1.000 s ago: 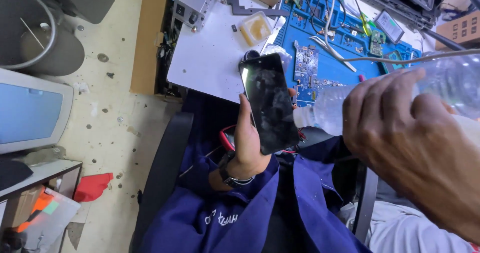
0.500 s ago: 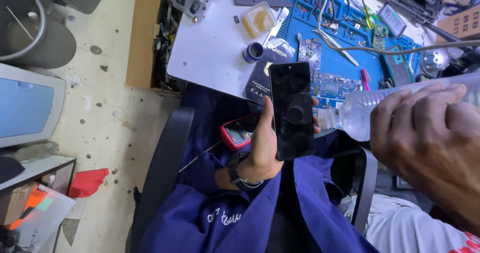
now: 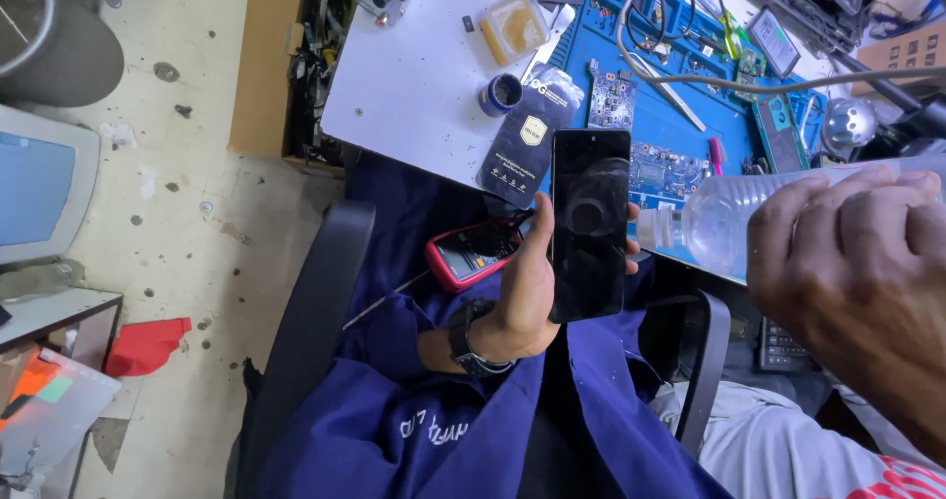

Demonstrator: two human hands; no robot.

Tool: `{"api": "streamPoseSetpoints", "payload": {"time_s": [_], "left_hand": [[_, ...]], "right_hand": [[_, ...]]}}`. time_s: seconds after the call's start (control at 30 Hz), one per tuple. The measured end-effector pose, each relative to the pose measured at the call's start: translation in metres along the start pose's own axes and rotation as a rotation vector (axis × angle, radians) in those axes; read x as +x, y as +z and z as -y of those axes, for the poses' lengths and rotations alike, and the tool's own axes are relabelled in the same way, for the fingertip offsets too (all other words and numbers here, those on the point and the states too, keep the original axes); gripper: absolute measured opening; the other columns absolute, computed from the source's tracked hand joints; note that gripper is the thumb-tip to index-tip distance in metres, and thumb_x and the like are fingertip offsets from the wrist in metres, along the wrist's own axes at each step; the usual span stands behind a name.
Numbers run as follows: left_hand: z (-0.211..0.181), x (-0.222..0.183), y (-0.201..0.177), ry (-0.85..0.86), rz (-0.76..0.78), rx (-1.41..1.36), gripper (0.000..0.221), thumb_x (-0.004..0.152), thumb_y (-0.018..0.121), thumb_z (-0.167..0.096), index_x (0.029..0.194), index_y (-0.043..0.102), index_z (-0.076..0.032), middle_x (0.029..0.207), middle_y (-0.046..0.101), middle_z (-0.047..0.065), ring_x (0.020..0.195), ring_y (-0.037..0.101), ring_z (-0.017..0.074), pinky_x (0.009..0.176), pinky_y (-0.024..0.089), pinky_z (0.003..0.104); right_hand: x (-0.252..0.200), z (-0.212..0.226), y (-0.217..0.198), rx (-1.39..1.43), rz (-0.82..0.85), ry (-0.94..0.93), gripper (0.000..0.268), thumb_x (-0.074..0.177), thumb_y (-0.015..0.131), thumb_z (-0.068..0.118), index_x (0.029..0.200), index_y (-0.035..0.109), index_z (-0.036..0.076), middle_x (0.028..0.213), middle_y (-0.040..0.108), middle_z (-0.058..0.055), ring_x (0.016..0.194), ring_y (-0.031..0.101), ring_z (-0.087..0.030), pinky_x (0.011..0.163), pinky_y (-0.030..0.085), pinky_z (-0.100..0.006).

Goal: Cleaning a smartphone screen and assembling internal components including the battery and motherboard.

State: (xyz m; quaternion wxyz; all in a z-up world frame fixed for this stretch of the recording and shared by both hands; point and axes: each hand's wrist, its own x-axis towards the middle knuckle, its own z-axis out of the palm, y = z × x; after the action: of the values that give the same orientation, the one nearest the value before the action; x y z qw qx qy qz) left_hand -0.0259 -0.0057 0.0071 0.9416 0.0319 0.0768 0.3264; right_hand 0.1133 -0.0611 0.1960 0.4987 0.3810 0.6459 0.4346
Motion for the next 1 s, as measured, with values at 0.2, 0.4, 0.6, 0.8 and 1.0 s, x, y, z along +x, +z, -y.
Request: {"api": "streamPoseSetpoints", "payload": {"time_s": [0.2,0.4,0.6,0.8,1.0], "left_hand": [[0.003,0.002,-0.010,-0.082,0.013,-0.074,0.076,0.111,0.030,-0.062,0.142,0.057,0.001,0.131,0.067,0.015,0.099,0.070,0.0262,0.094,0.058,0.041],[-0.003,0.001,-0.005,-0.028,0.087,-0.165,0.074,0.113,0.033,-0.059,0.143,0.054,0.004,0.130,0.066,0.018,0.100,0.069,0.0250,0.093,0.060,0.041],[-0.001,0.001,-0.006,-0.032,0.078,-0.129,0.074,0.113,0.031,-0.058,0.145,0.053,0.005,0.134,0.065,0.019,0.102,0.068,0.0247,0.094,0.060,0.040],[-0.003,0.002,-0.013,-0.080,-0.034,-0.046,0.083,0.106,0.031,-0.068,0.145,0.057,0.000,0.134,0.066,0.014,0.101,0.071,0.0272,0.097,0.057,0.039],[-0.013,0.010,0.007,-0.143,-0.487,-0.080,0.075,0.091,0.049,-0.059,0.147,0.056,-0.010,0.144,0.062,0.012,0.132,0.059,0.0278,0.112,0.048,0.042]], "right_hand": [[0.007,-0.013,-0.003,-0.097,0.043,-0.156,0.021,0.102,0.056,0.002,0.112,0.071,-0.008,0.108,0.071,-0.034,0.086,0.056,-0.038,0.080,0.036,-0.045],[0.002,-0.010,0.007,-0.085,0.047,-0.165,0.023,0.104,0.054,0.009,0.115,0.070,-0.004,0.109,0.070,-0.032,0.091,0.062,-0.036,0.092,0.044,-0.043],[-0.004,-0.013,0.020,-0.092,0.085,-0.112,0.035,0.107,0.039,0.015,0.123,0.065,-0.002,0.115,0.065,-0.030,0.093,0.056,-0.029,0.090,0.041,-0.034],[-0.006,0.022,0.078,0.535,0.057,0.148,0.072,0.079,0.065,0.074,0.127,0.056,0.021,0.106,0.063,0.005,0.094,0.062,-0.018,0.093,0.050,-0.027],[0.057,-0.024,-0.007,1.517,-0.079,0.277,0.082,0.066,0.087,0.060,0.122,0.070,0.003,0.099,0.077,-0.010,0.082,0.074,-0.028,0.065,0.056,-0.044]]}}
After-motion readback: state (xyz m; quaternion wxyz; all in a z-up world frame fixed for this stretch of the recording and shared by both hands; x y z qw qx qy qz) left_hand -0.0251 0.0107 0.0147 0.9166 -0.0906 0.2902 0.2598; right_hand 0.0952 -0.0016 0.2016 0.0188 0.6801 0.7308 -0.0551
